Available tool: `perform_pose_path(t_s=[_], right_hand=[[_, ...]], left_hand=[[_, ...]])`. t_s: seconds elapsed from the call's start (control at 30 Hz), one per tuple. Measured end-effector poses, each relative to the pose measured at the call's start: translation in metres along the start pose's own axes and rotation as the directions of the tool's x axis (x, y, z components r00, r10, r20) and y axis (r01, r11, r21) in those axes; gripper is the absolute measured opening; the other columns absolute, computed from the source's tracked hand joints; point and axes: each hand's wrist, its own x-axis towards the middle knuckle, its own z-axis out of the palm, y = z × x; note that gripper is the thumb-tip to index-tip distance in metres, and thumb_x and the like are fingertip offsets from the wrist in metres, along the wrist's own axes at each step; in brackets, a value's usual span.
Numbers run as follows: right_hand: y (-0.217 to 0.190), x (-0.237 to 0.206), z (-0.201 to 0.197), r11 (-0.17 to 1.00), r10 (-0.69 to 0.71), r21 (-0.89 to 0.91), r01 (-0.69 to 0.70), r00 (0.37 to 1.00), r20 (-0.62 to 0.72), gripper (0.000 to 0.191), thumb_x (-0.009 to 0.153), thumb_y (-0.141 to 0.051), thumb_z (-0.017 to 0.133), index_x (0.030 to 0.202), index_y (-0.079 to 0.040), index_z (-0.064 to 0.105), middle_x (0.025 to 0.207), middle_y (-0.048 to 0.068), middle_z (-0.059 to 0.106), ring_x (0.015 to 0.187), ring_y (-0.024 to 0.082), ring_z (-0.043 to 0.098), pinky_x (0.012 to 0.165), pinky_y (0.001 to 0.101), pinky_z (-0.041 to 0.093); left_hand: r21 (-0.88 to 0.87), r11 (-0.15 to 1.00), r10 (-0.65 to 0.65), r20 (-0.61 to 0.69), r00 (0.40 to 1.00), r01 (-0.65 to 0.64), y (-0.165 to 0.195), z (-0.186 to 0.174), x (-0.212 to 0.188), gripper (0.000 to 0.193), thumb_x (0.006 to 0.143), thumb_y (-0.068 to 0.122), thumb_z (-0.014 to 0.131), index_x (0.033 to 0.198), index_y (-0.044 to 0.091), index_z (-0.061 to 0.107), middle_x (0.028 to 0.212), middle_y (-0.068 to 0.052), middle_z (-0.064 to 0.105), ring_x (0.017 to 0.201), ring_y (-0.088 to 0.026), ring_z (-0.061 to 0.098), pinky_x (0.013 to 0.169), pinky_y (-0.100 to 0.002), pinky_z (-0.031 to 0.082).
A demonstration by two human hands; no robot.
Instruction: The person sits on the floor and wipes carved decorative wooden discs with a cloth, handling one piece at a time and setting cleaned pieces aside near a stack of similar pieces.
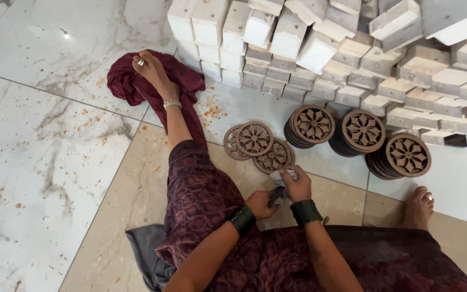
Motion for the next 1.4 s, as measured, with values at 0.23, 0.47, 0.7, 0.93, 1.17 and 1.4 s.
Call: perform_pose_path(t_s=[0.23,0.47,0.7,0.93,1.17,1.4], right_hand=[[-0.019,-0.007,0.012,0.975,-0.179,-0.125,0.183,0.983,0.045,0.033,0.086,-0.026,0.080,0.108,-0.002,0.074,0.090,0.011,0.075,0.080,0.018,0.072,0.072,0.0367,0.059],[0.014,0.011,-0.015,0.999,0.023,0.040,-0.022,0.999,-0.024,0.034,0.091,-0.028,0.077,0.108,0.001,0.073,0.092,0.014,0.072,0.084,0.018,0.064,0.079,0.0342,0.053],[0.009,0.002,-0.014,0.974,0.048,0.222,-0.038,0.998,-0.043,0.027,0.092,-0.025,0.076,0.103,-0.001,0.074,0.095,0.010,0.073,0.087,0.016,0.066,0.080,0.0323,0.054],[-0.025,-0.006,0.006,0.999,0.032,0.021,-0.033,0.998,0.046,0.025,0.090,-0.022,0.077,0.107,-0.004,0.073,0.085,0.009,0.069,0.074,0.018,0.061,0.068,0.0361,0.051],[0.015,0.010,-0.016,0.956,0.096,0.280,-0.092,0.995,0.001,0.028,0.094,-0.029,0.073,0.104,-0.002,0.074,0.097,0.005,0.073,0.089,0.013,0.065,0.082,0.0311,0.052],[0.008,0.004,-0.011,0.975,0.003,0.220,0.021,0.994,-0.109,0.029,0.096,-0.029,0.074,0.104,-0.002,0.071,0.090,0.009,0.069,0.083,0.016,0.061,0.075,0.0356,0.052]], left_hand=[[-0.045,0.999,0.014,-0.134,0.991,-0.020,-0.011,0.027,0.009,0.026,0.097,0.024,0.065,0.102,-0.002,0.070,0.084,-0.023,0.071,0.071,-0.039,0.066,0.067,-0.050,0.054],[-0.114,0.988,0.087,-0.182,0.979,-0.109,0.005,0.022,0.000,0.053,0.092,0.008,0.056,0.144,0.008,0.060,0.092,-0.028,0.071,0.072,-0.042,0.067,0.069,-0.049,0.056],[0.010,0.968,0.247,-0.235,0.940,-0.252,0.000,0.015,-0.001,0.056,0.088,0.008,0.065,0.144,0.006,0.062,0.100,-0.027,0.073,0.086,-0.045,0.069,0.076,-0.050,0.056],[-0.035,0.984,0.154,-0.316,0.936,-0.173,-0.013,0.022,0.007,0.022,0.096,0.011,0.065,0.116,0.004,0.069,0.100,-0.024,0.074,0.088,-0.043,0.071,0.077,-0.049,0.058],[-0.005,0.992,0.121,-0.169,0.978,-0.124,0.002,0.017,0.002,0.056,0.096,0.008,0.055,0.151,0.017,0.056,0.102,-0.022,0.074,0.073,-0.040,0.067,0.070,-0.049,0.056],[-0.017,0.951,0.296,-0.242,0.924,-0.309,0.003,0.010,-0.003,0.061,0.092,0.015,0.068,0.150,0.007,0.052,0.126,-0.026,0.070,0.101,-0.041,0.072,0.083,-0.048,0.060]])
